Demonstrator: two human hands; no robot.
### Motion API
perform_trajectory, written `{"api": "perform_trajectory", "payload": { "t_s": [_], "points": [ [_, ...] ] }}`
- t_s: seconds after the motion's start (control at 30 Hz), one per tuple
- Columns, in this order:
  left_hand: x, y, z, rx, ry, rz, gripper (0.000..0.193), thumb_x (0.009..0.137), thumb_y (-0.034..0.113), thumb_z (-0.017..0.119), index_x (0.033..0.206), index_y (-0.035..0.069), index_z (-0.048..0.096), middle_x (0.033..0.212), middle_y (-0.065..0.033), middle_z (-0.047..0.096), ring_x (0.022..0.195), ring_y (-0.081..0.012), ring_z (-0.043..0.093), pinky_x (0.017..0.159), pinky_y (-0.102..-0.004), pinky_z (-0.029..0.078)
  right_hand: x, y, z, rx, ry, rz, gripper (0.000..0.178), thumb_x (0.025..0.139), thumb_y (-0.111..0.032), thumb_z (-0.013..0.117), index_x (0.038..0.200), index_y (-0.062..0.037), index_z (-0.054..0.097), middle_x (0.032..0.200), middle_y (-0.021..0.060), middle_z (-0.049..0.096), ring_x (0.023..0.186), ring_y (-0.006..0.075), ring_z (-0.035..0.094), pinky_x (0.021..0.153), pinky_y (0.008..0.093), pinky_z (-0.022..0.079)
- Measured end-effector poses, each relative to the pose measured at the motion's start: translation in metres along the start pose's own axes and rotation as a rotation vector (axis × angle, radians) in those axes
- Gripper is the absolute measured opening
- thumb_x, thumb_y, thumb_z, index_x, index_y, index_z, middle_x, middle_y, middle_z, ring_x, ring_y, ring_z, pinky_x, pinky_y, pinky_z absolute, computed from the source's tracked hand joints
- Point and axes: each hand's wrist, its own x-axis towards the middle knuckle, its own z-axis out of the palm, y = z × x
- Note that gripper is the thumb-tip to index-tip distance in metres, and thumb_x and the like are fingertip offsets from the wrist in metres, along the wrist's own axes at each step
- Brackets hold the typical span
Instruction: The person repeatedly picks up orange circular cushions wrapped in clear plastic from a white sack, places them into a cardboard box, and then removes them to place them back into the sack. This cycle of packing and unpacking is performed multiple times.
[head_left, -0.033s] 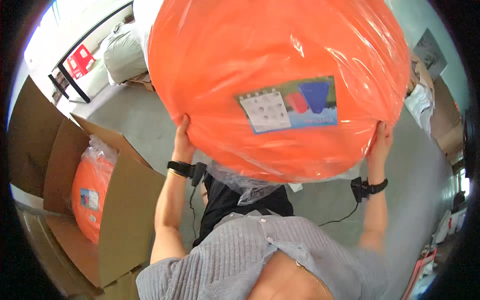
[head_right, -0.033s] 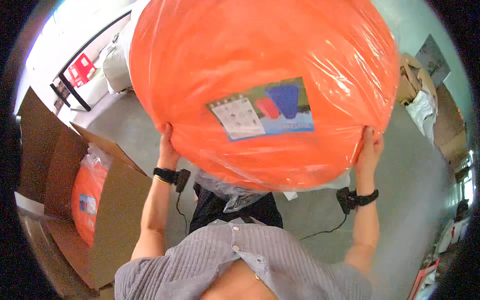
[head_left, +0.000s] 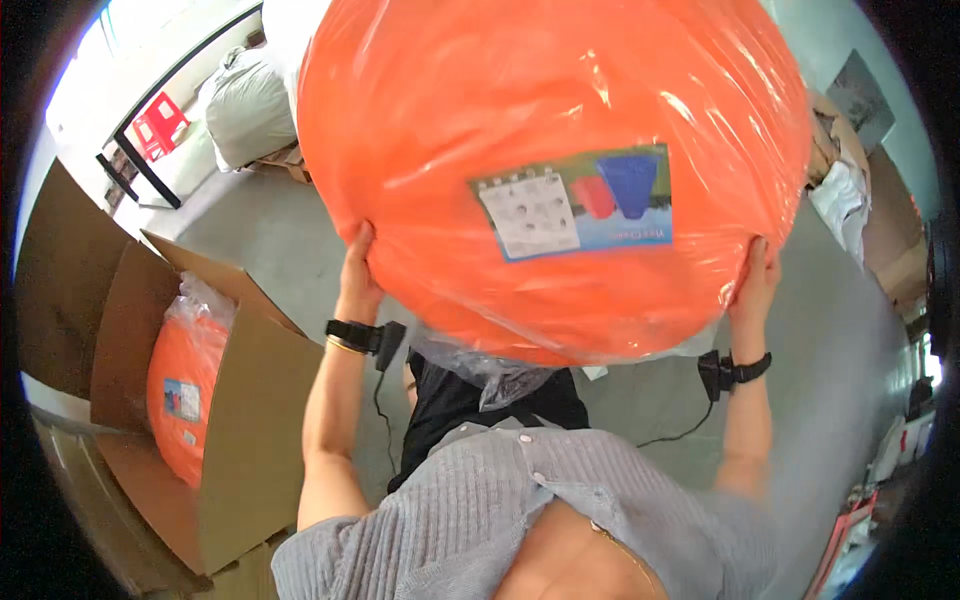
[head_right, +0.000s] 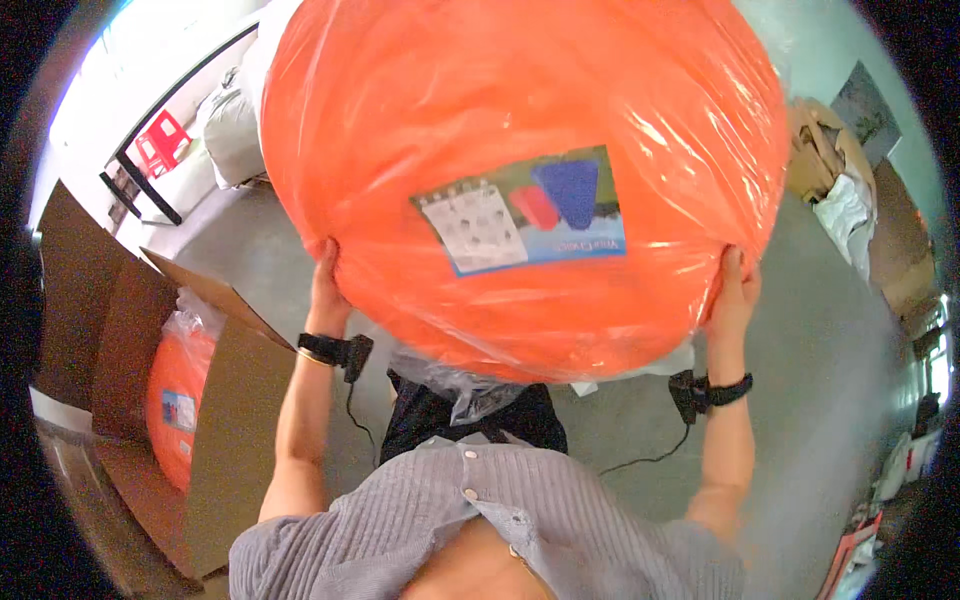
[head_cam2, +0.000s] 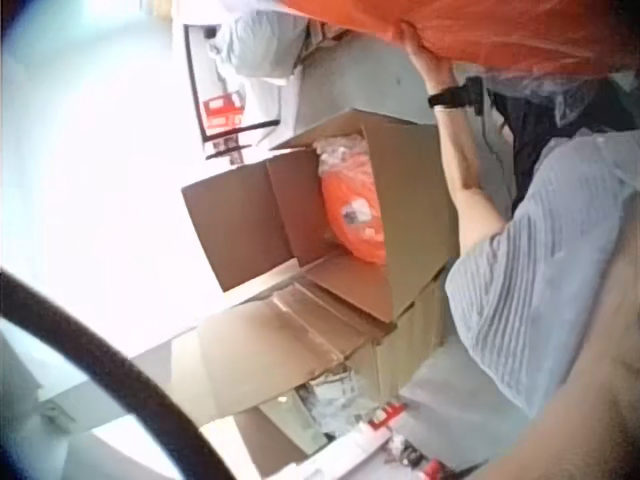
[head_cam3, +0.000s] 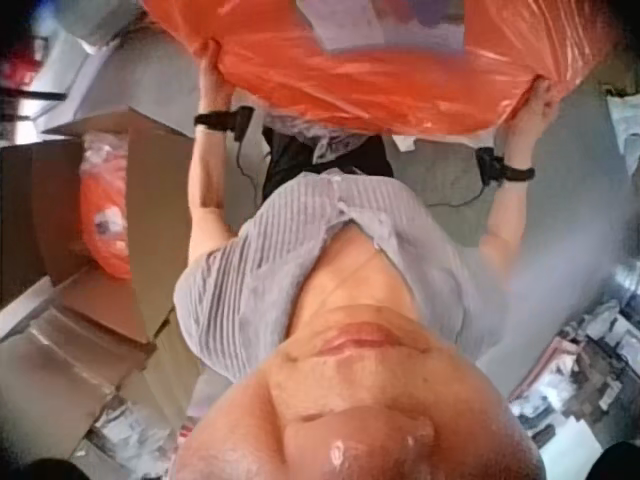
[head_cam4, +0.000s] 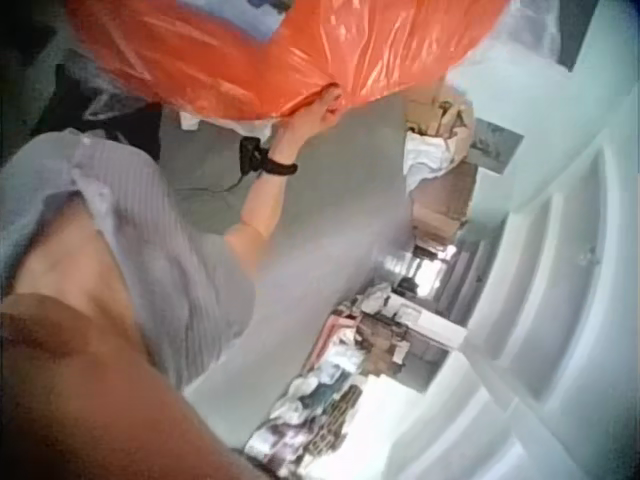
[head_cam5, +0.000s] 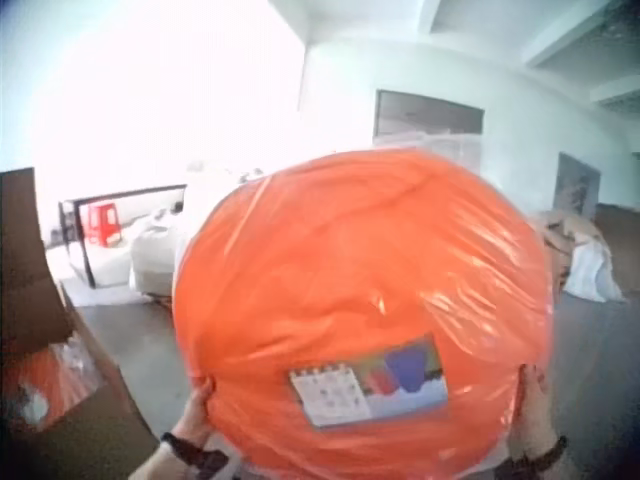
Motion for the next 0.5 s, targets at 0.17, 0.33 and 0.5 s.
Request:
{"api": "perform_trajectory", "payload": {
  "t_s": [0.17, 0.33, 0.5],
  "points": [
    [0.003, 0.065, 0.039, 0.400, -0.044, -0.157, 0.051, 0.086, 0.035, 0.053, 0.121, -0.001, 0.044, 0.120, -0.0086, 0.051, 0.107, -0.0178, 0.050, 0.092, -0.0305, 0.040, -0.006, 0.065, -0.021, 0.155, -0.013, 0.345, 0.047, 0.086, -0.033, 0.056, 0.117, 0.0021, 0.046, 0.113, 0.0085, 0.054, 0.097, 0.0145, 0.054, 0.081, 0.0272, 0.045],
    [0.023, 0.099, 0.084, 0.812, -0.187, -0.255, 0.049, 0.086, 0.037, 0.053, 0.113, -0.004, 0.051, 0.109, -0.0064, 0.057, 0.095, -0.0116, 0.055, 0.085, -0.0243, 0.042, -0.015, 0.131, -0.067, 0.358, -0.152, 0.701, 0.051, 0.087, -0.034, 0.053, 0.122, 0.0005, 0.042, 0.117, 0.0088, 0.052, 0.101, 0.0171, 0.054, 0.084, 0.0290, 0.045],
    [0.045, 0.075, 0.127, 0.871, -0.285, -0.114, 0.045, 0.087, 0.032, 0.052, 0.119, 0.000, 0.048, 0.110, -0.0036, 0.057, 0.098, -0.0107, 0.054, 0.087, -0.0257, 0.042, -0.022, 0.117, -0.074, 0.373, -0.269, 1.112, 0.045, 0.090, -0.026, 0.049, 0.126, -0.0017, 0.039, 0.122, 0.0088, 0.049, 0.106, 0.0187, 0.051, 0.089, 0.0311, 0.043]
  ]
}}
